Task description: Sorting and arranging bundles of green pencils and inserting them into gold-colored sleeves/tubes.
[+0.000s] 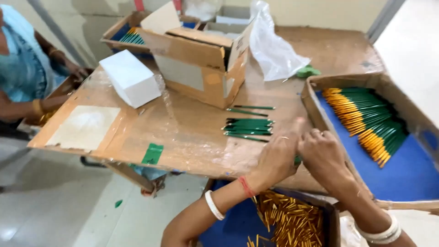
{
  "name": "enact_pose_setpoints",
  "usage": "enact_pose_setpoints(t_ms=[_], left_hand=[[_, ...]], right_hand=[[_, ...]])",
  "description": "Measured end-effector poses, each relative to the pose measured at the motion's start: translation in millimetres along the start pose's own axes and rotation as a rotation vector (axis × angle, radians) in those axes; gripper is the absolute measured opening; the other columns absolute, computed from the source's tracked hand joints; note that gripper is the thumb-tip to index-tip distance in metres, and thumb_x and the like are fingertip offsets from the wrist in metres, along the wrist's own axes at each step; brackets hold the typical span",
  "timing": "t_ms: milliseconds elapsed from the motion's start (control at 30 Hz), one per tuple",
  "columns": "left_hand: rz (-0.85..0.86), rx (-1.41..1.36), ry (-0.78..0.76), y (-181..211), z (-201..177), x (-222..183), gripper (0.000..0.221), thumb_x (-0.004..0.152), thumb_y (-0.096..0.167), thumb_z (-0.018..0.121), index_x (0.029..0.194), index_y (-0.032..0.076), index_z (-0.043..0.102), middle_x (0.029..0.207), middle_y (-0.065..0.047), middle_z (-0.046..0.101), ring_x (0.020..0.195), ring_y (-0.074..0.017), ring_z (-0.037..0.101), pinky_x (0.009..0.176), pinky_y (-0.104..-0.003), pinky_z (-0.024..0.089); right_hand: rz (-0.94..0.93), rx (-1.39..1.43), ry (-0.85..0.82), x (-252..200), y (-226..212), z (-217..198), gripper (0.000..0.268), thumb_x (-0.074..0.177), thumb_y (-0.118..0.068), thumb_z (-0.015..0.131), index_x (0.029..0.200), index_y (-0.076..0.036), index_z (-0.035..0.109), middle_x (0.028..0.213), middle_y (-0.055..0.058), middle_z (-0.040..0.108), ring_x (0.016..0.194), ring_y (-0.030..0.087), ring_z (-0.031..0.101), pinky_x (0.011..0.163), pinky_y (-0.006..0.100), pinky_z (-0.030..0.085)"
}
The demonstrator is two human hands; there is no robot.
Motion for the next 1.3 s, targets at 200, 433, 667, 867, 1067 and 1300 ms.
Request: enact_pose_setpoints(t_ms=[200, 433, 667, 867, 1067, 1300], left_hand=[[-0.440, -0.170, -0.369, -60.5, 90.0, -22.8, 0.029, 0.076, 0.021, 0.078, 0.101, 0.007, 0.070, 0.074, -0.009, 0.069, 0.066, -0.0248, 0.071, 0.067, -0.043, 0.062], [-0.613, -0.506, -0.253, -106.2, 110.5, -58.9, 0.024, 0.071, 0.021, 0.084, 0.087, 0.008, 0.073, 0.076, -0.005, 0.072, 0.065, -0.0147, 0.069, 0.064, -0.034, 0.059], [-0.427, -0.643, -0.286, -71.7, 83.8, -33.4, 0.068, 0.060, 0.012, 0.082, 0.125, 0.006, 0.064, 0.119, -0.012, 0.070, 0.112, -0.0273, 0.067, 0.100, -0.040, 0.054], [-0.676, -0.643, -0.478, -106.4, 130.9, -80.4, 0.069, 0.063, 0.015, 0.082, 0.128, 0.005, 0.061, 0.114, -0.013, 0.073, 0.105, -0.0244, 0.073, 0.098, -0.036, 0.061], [-0.495, -0.872, -0.367, -83.8, 103.7, -61.8, 0.089, 0.067, 0.004, 0.083, 0.146, 0.007, 0.041, 0.127, -0.012, 0.058, 0.119, -0.0228, 0.061, 0.097, -0.036, 0.056], [-0.514, -1.142, -0.553, -76.9, 115.1, -74.4, 0.081, 0.074, 0.008, 0.083, 0.147, 0.007, 0.048, 0.129, -0.006, 0.060, 0.120, -0.0172, 0.058, 0.102, -0.032, 0.053]], right_hand=[[-0.005, 0.011, 0.044, -12.1, 22.4, -54.3, 0.025, 0.081, -0.008, 0.074, 0.105, -0.010, 0.066, 0.103, 0.007, 0.070, 0.105, 0.023, 0.067, 0.080, 0.037, 0.055], [0.242, 1.057, 0.488, -26.4, 38.9, -47.0, 0.103, 0.060, -0.010, 0.088, 0.149, -0.001, 0.037, 0.142, 0.023, 0.052, 0.128, 0.033, 0.054, 0.105, 0.043, 0.046], [0.223, 1.698, 0.447, 4.2, 12.8, 10.4, 0.087, 0.069, -0.012, 0.085, 0.148, -0.005, 0.049, 0.098, 0.009, 0.076, 0.102, 0.019, 0.073, 0.103, 0.036, 0.054], [0.146, 1.912, 0.402, 21.8, 6.7, 21.0, 0.066, 0.073, -0.012, 0.081, 0.135, -0.003, 0.061, 0.093, 0.003, 0.072, 0.082, 0.011, 0.069, 0.078, 0.027, 0.057], [0.233, 1.820, 0.294, 20.1, 6.6, 41.9, 0.035, 0.077, -0.018, 0.081, 0.108, -0.004, 0.074, 0.089, 0.000, 0.070, 0.069, 0.007, 0.065, 0.058, 0.021, 0.054], [-0.384, 1.938, 0.168, 6.4, -1.9, 35.1, 0.011, 0.083, -0.007, 0.080, 0.092, -0.001, 0.079, 0.081, 0.003, 0.075, 0.067, 0.008, 0.065, 0.061, 0.020, 0.051]])
Point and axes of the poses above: each hand's wrist, its own x-axis towards the middle knuckle, its own z-axis out of the palm, y = z × x, the point moved 6 cm from there along x, towards the middle knuckle
